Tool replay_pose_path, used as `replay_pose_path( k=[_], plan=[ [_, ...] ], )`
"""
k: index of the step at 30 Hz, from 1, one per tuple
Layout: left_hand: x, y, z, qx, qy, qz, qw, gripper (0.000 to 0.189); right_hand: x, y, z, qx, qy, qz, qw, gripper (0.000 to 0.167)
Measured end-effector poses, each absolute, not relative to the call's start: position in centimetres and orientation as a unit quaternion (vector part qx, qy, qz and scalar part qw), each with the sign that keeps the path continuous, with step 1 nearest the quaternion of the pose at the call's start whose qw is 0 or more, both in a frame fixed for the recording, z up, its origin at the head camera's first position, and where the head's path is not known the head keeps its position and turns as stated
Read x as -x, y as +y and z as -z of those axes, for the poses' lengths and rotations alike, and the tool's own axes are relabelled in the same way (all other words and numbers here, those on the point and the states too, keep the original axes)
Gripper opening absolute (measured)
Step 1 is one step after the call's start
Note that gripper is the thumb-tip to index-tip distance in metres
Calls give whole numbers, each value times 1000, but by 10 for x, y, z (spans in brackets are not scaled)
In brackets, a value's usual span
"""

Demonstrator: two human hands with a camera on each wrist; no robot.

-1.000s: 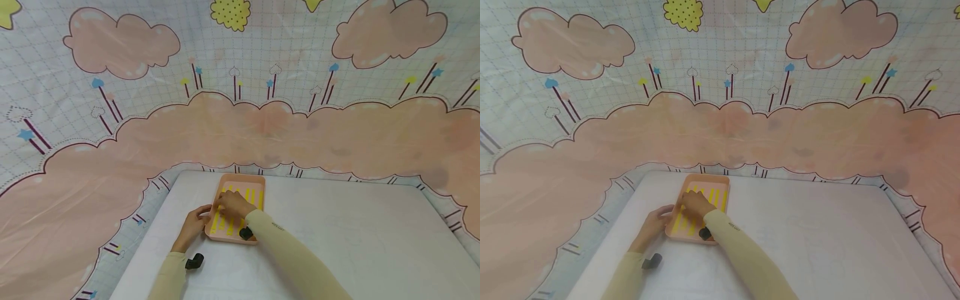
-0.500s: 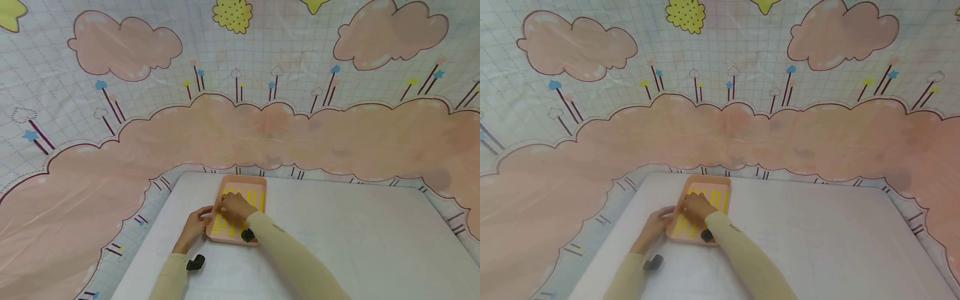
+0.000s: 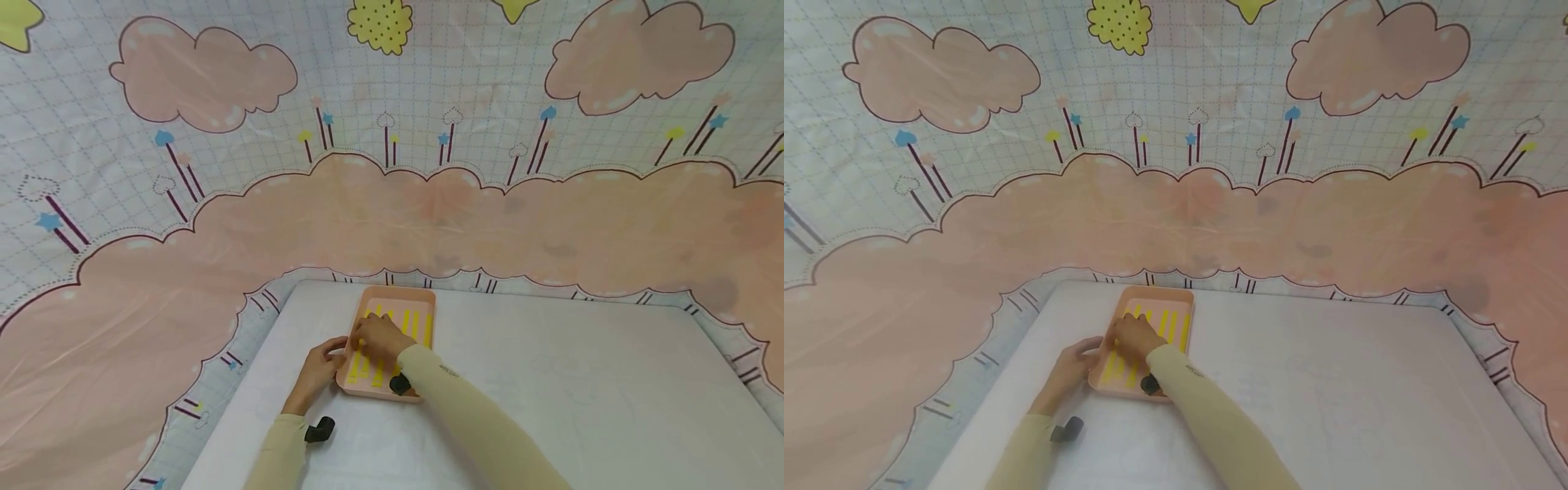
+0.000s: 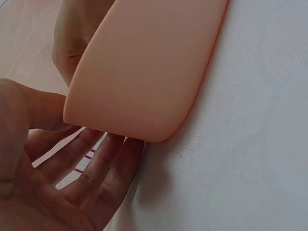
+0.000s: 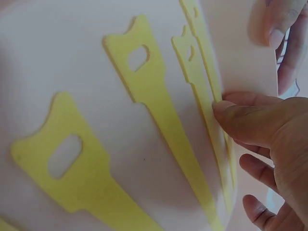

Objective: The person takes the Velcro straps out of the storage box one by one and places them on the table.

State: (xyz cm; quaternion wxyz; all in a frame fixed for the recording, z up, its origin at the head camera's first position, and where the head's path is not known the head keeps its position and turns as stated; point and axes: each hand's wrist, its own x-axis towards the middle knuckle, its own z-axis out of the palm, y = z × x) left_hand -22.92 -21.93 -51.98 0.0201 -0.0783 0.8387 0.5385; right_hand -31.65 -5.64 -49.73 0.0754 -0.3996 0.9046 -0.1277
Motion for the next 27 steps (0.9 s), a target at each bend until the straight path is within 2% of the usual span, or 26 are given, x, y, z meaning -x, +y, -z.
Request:
replay_pose_path(
  k=[8,27],
  plan=[
    [230,-220,521,65,834,-547,17,42,317,-61,501,408,906,95,53,11],
    [229,-218,521,70,838,-542,11,41,316,-59,503,428,899,82,50,11]
  ],
)
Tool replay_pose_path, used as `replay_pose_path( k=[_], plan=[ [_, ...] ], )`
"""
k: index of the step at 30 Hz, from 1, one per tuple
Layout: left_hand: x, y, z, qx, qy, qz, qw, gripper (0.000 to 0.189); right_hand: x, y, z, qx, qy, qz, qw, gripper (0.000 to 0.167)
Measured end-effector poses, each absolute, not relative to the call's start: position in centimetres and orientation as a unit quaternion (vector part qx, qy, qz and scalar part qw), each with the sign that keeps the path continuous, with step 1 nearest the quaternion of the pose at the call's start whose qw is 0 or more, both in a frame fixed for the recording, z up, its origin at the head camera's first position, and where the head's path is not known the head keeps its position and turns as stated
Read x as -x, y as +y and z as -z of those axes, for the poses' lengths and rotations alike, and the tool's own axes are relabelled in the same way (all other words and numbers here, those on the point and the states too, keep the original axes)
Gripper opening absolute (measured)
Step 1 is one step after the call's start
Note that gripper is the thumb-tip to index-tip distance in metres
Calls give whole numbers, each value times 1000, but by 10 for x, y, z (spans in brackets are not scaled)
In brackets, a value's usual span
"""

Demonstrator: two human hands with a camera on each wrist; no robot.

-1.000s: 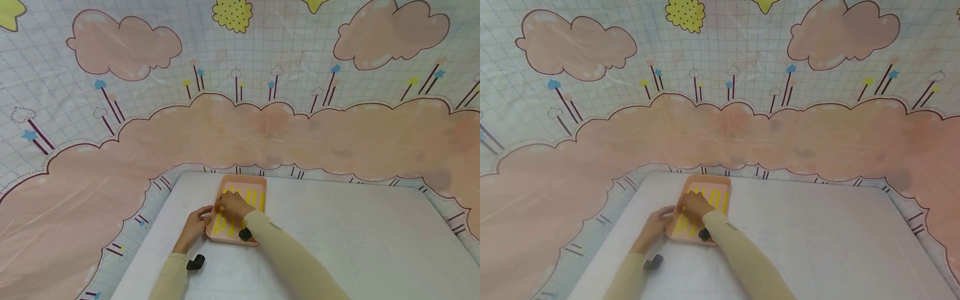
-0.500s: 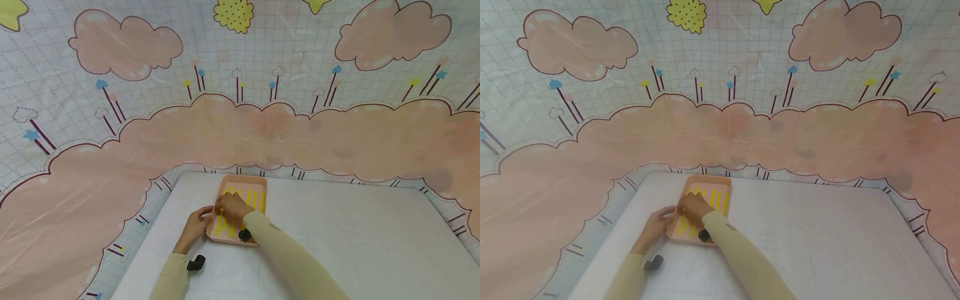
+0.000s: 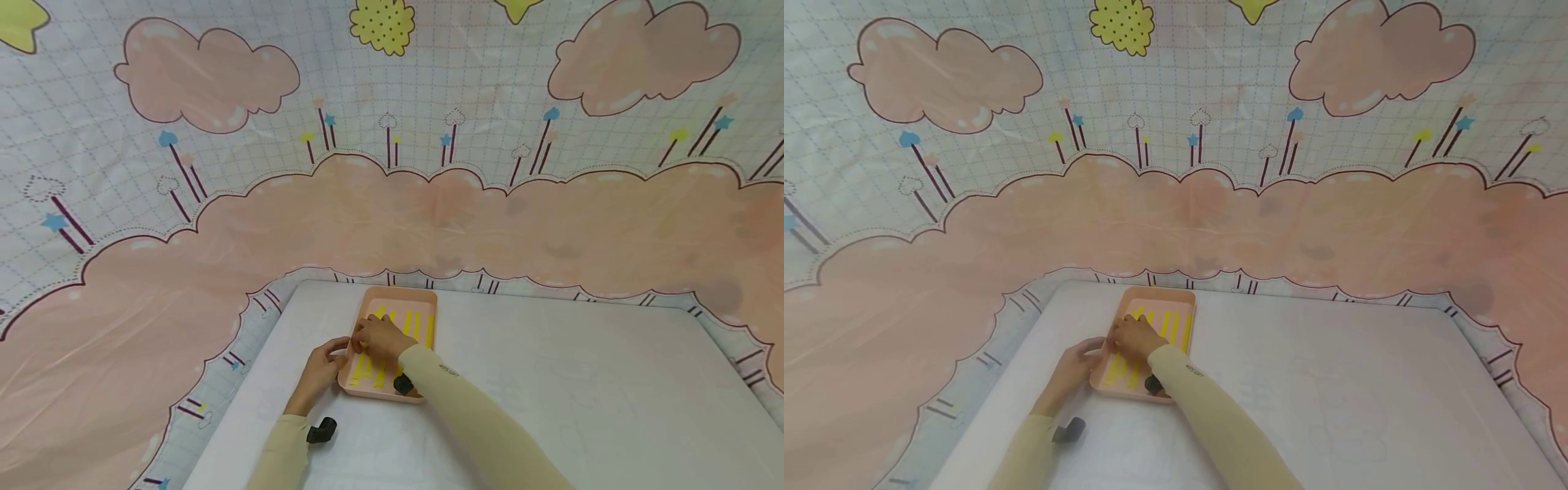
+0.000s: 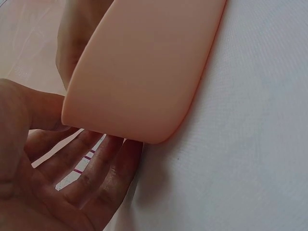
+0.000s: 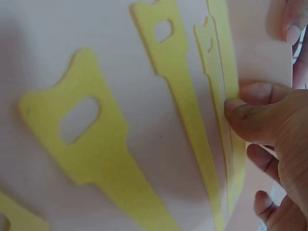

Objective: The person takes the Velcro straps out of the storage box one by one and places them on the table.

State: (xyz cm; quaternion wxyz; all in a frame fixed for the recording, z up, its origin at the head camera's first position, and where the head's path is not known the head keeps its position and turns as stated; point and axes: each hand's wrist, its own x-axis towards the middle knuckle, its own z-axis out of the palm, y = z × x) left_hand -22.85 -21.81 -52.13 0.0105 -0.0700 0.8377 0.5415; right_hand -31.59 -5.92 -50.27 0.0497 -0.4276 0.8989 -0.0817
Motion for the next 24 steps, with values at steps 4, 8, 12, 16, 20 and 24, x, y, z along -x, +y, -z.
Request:
replay_pose_path(
  k=[4,8,12,16,20,24],
  plan=[
    [229,-219,523,69,840,-539,10,41,316,-59,503,441,894,80,27,11],
    [229,-219,523,67,839,-540,12,41,318,-58,502,448,891,77,14,12],
    [228,-219,521,64,837,-543,12,41,319,-57,500,455,889,59,-1,14],
    [228,-218,521,60,837,-544,10,42,317,-55,495,460,887,44,-22,18],
    [229,-219,523,63,843,-534,7,41,314,-51,487,459,887,29,-40,12],
    [229,-220,524,65,846,-529,6,40,312,-49,480,458,886,25,-59,8]
  ],
)
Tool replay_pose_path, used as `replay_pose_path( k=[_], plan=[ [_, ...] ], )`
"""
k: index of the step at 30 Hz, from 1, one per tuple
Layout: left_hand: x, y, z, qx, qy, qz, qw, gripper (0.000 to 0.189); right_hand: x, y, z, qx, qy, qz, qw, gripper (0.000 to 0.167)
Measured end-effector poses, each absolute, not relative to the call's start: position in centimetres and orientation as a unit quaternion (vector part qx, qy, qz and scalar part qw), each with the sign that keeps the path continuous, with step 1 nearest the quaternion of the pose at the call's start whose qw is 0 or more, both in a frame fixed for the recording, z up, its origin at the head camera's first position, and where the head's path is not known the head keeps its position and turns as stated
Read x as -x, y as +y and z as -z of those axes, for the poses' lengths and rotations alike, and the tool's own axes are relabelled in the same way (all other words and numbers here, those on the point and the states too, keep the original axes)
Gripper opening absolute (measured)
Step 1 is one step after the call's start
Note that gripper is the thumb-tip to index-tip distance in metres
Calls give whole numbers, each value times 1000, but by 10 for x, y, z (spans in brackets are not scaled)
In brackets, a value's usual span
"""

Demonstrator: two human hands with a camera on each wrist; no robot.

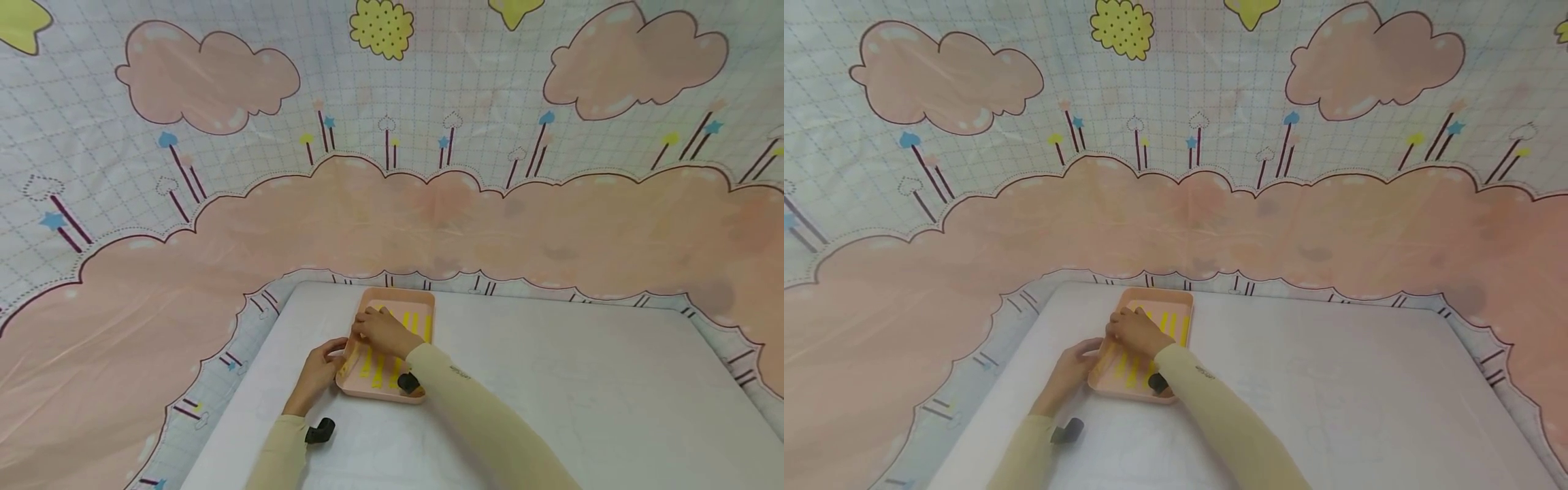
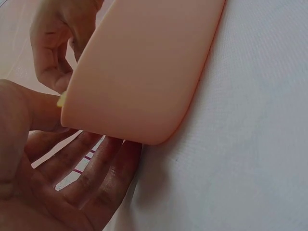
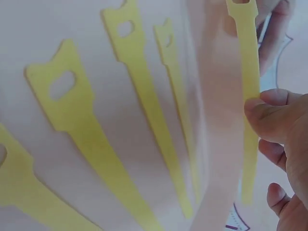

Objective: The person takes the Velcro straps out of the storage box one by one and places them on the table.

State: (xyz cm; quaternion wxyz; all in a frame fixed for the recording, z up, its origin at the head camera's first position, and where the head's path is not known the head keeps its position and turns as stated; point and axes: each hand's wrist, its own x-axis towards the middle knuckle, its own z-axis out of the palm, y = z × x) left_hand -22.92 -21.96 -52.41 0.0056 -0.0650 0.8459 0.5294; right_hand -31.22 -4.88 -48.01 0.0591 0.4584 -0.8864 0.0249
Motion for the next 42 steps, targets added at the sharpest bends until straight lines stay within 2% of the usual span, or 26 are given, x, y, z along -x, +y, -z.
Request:
replay_pose_path(
  k=[14,23,28,32,37,42],
  plan=[
    [228,-220,527,72,840,-538,9,43,306,-35,465,-465,-878,-80,80,5],
    [228,-222,526,75,847,-526,9,43,298,-25,455,-453,-873,-172,59,5],
    [227,-221,525,67,847,-527,9,43,291,-18,450,-441,-866,-226,69,4],
    [226,-220,522,62,845,-531,12,43,288,-13,450,-427,-861,-265,82,8],
    [227,-219,522,61,847,-528,14,43,285,-7,453,-409,-853,-306,105,20],
    [227,-218,522,65,844,-533,16,42,282,0,456,-385,-843,-357,116,20]
  ],
)
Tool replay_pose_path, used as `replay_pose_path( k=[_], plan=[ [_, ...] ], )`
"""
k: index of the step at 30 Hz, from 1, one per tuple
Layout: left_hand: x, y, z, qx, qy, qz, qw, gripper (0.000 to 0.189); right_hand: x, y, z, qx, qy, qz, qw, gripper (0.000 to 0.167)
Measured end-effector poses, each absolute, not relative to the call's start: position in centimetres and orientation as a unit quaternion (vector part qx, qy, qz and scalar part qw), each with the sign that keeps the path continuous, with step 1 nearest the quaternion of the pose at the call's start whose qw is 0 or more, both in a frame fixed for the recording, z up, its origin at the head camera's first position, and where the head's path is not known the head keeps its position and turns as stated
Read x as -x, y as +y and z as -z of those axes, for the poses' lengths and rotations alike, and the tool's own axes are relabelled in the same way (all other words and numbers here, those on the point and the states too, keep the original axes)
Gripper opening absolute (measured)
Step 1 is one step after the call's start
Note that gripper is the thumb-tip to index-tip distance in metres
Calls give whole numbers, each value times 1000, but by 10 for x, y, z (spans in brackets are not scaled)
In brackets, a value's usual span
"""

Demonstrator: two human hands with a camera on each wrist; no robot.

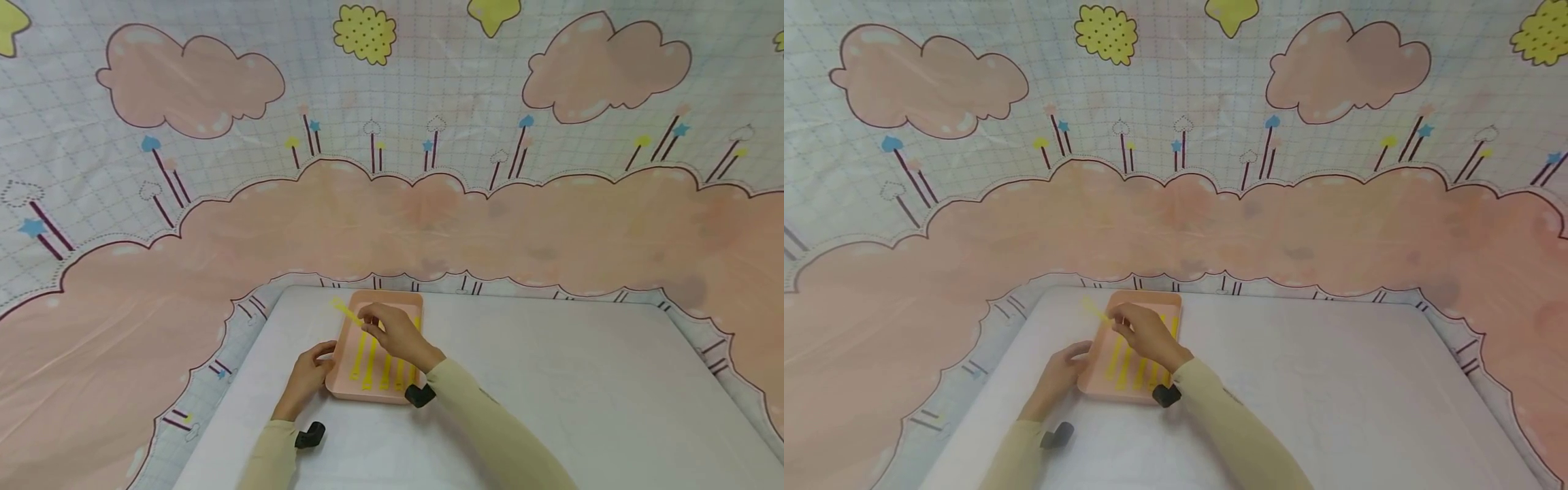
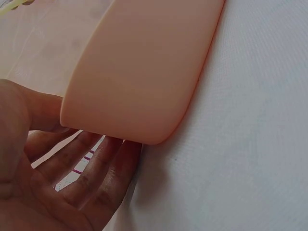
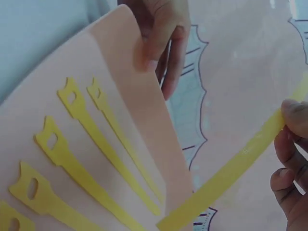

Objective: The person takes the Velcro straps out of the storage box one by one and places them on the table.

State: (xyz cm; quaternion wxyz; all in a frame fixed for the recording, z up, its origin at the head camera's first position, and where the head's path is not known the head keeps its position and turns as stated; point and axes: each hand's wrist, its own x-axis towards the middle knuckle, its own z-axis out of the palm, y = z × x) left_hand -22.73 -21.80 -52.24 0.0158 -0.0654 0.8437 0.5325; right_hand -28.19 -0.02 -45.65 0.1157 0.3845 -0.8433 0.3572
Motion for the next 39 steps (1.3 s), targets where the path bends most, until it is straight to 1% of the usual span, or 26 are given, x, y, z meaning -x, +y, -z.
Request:
replay_pose_path(
  k=[3,7,13,19,23,32,39],
  plan=[
    [227,-217,523,69,844,-532,14,42,279,3,458,-360,-836,-401,102,17],
    [226,-216,524,66,847,-528,8,42,277,8,459,-318,-818,-474,69,14],
    [227,-216,526,69,849,-523,4,42,280,19,464,-253,-772,-583,16,17],
    [226,-217,525,75,849,-524,3,41,280,32,462,-166,-745,-646,-29,16],
    [225,-216,522,73,850,-522,3,41,281,41,460,-132,-729,-670,-41,14],
    [224,-218,522,66,850,-522,2,41,279,60,462,-100,-708,-697,-60,14],
    [226,-220,527,57,849,-525,-2,41,278,76,467,-68,-709,-699,-66,17]
  ],
)
